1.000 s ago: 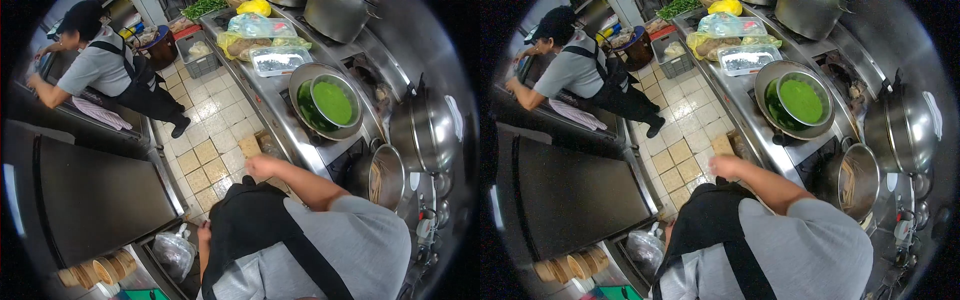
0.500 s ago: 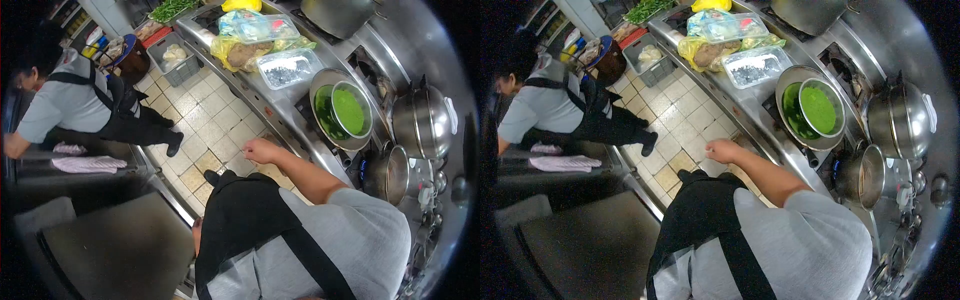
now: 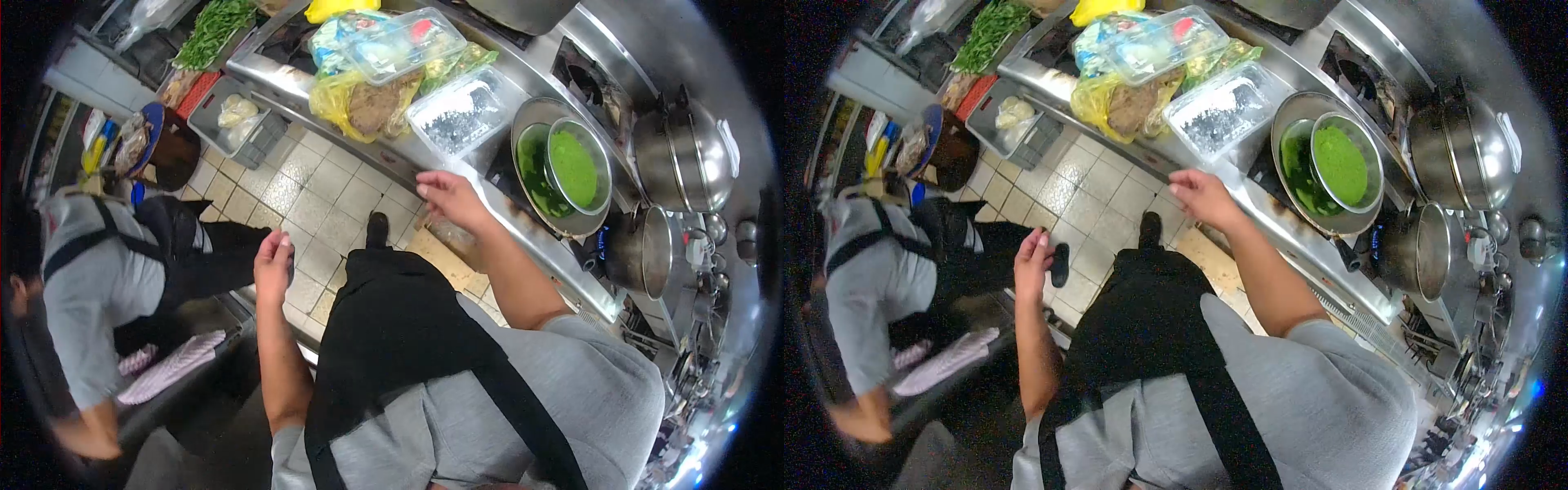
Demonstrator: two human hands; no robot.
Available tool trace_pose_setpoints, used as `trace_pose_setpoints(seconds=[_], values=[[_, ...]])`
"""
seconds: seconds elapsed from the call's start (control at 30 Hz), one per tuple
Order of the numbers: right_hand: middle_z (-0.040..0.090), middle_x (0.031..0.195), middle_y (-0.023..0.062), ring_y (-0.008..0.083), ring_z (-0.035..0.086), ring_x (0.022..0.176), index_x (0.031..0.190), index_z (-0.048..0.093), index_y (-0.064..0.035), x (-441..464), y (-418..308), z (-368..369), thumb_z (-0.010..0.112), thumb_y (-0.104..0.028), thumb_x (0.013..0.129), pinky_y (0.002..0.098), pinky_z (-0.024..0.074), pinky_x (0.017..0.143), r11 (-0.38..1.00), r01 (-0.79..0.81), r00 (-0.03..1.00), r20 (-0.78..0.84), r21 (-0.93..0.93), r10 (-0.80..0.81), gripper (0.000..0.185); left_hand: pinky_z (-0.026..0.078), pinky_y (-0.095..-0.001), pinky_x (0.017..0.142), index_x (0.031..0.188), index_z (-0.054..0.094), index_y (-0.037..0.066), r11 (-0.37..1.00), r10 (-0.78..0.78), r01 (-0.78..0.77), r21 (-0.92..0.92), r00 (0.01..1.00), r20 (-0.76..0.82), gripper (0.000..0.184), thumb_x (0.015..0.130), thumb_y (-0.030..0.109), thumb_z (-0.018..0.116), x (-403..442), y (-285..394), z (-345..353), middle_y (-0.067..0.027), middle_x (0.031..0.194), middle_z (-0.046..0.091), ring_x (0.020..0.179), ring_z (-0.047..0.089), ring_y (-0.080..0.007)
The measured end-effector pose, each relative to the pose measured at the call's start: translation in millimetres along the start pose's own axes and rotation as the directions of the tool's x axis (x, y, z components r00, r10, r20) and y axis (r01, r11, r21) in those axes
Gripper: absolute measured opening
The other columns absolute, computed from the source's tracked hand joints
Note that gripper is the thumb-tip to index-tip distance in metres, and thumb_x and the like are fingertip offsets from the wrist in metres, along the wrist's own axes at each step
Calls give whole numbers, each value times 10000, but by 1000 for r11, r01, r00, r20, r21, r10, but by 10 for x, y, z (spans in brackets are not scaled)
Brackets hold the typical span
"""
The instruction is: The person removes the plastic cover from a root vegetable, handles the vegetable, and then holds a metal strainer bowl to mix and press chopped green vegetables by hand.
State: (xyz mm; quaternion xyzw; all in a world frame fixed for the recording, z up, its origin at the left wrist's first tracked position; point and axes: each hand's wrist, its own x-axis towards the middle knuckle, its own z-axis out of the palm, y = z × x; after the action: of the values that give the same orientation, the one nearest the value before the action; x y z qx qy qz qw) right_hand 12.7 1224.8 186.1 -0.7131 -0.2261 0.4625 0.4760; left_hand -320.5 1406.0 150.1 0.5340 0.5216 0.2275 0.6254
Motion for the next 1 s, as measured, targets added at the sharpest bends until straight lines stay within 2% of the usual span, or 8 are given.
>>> trace_pose_setpoints(seconds=[0.07, 0.2, 0.4, 0.47, 0.53, 0.67, 0.73, 1.0], values=[[636, 887, 43, 118, 587, 704, 1196, 610, -20, 443, -245, -54, 652, -204, 938, 275, 515, 582, 998, 9, 999, -39, 69, -7, 320, 471, -252, 750, 1329, 554, 41, 999, 52, -53, 7, 994, 95, 461, 954, 291, 649, 265, 97, 218, -10, 1107, 655, 886, 602, -95], [606, 1018, 95, 170, 624, 756, 1319, 494, -29, 1240, -625, -54, 657, -168, 920, 306, 537, 583, 909, 53, 988, -154, 413, 12, 453, 489, -279, 820, 1356, 524, 56, 998, -66, 55, 43, 950, 304, 435, 980, 260, 598, 506, 267, 532, -59, 1279, 619, 988, 637, -141], [593, 1040, 121, 207, 630, 734, 1355, 385, -30, 2293, -993, -162, 629, -111, 903, 318, 542, 557, 770, 135, 946, -313, 624, 89, 520, 497, -285, 830, 1363, 519, 46, 989, -129, 91, 121, 923, 363, 440, 983, 254, 596, 826, 602, 570, -81, 1293, 613, 992, 641, -151], [594, 979, 121, 199, 624, 721, 1286, 413, -26, 2542, -977, -195, 636, -62, 879, 311, 525, 540, 756, 141, 925, -357, 639, 129, 465, 473, -274, 840, 1365, 514, 35, 990, -137, 108, 94, 910, 392, 480, 967, 284, 616, 984, 637, 549, -54, 1231, 625, 998, 622, -136], [594, 910, 116, 188, 600, 654, 1235, 422, -32, 2668, -996, -268, 657, -9, 838, 304, 493, 496, 860, 140, 842, -515, 491, 157, 462, 470, -274, 839, 1369, 507, 33, 988, -151, 120, 100, 903, 402, 478, 969, 274, 613, 1151, 701, 558, -55, 1227, 625, 1002, 619, -137], [602, 848, 106, 169, 553, 597, 1211, 437, -40, 2780, -1125, -364, 679, -13, 829, 326, 472, 464, 877, 207, 780, -614, 433, 119, 453, 482, -286, 854, 1383, 490, 36, 987, -139, 88, 134, 880, 454, 468, 984, 263, 584, 1431, 862, 549, -75, 1262, 614, 1019, 627, -154], [603, 876, 118, 168, 552, 571, 1204, 431, -46, 2669, -1312, -503, 671, 36, 798, 299, 466, 460, 770, 359, 763, -641, 527, 83, 479, 496, -302, 869, 1395, 477, 42, 986, -129, 61, 154, 865, 486, 460, 997, 258, 561, 1552, 930, 517, -94, 1298, 604, 1035, 638, -173], [619, 890, 91, 137, 548, 637, 1236, 406, -51, 2434, -1772, -988, 646, 28, 855, 322, 543, 571, 640, 471, 805, -593, 607, -29, 458, 488, -307, 879, 1394, 476, 48, 987, -150, 106, 123, 881, 448, 470, 996, 281, 565, 1884, 1008, 254, -85, 1301, 602, 1034, 635, -172]])
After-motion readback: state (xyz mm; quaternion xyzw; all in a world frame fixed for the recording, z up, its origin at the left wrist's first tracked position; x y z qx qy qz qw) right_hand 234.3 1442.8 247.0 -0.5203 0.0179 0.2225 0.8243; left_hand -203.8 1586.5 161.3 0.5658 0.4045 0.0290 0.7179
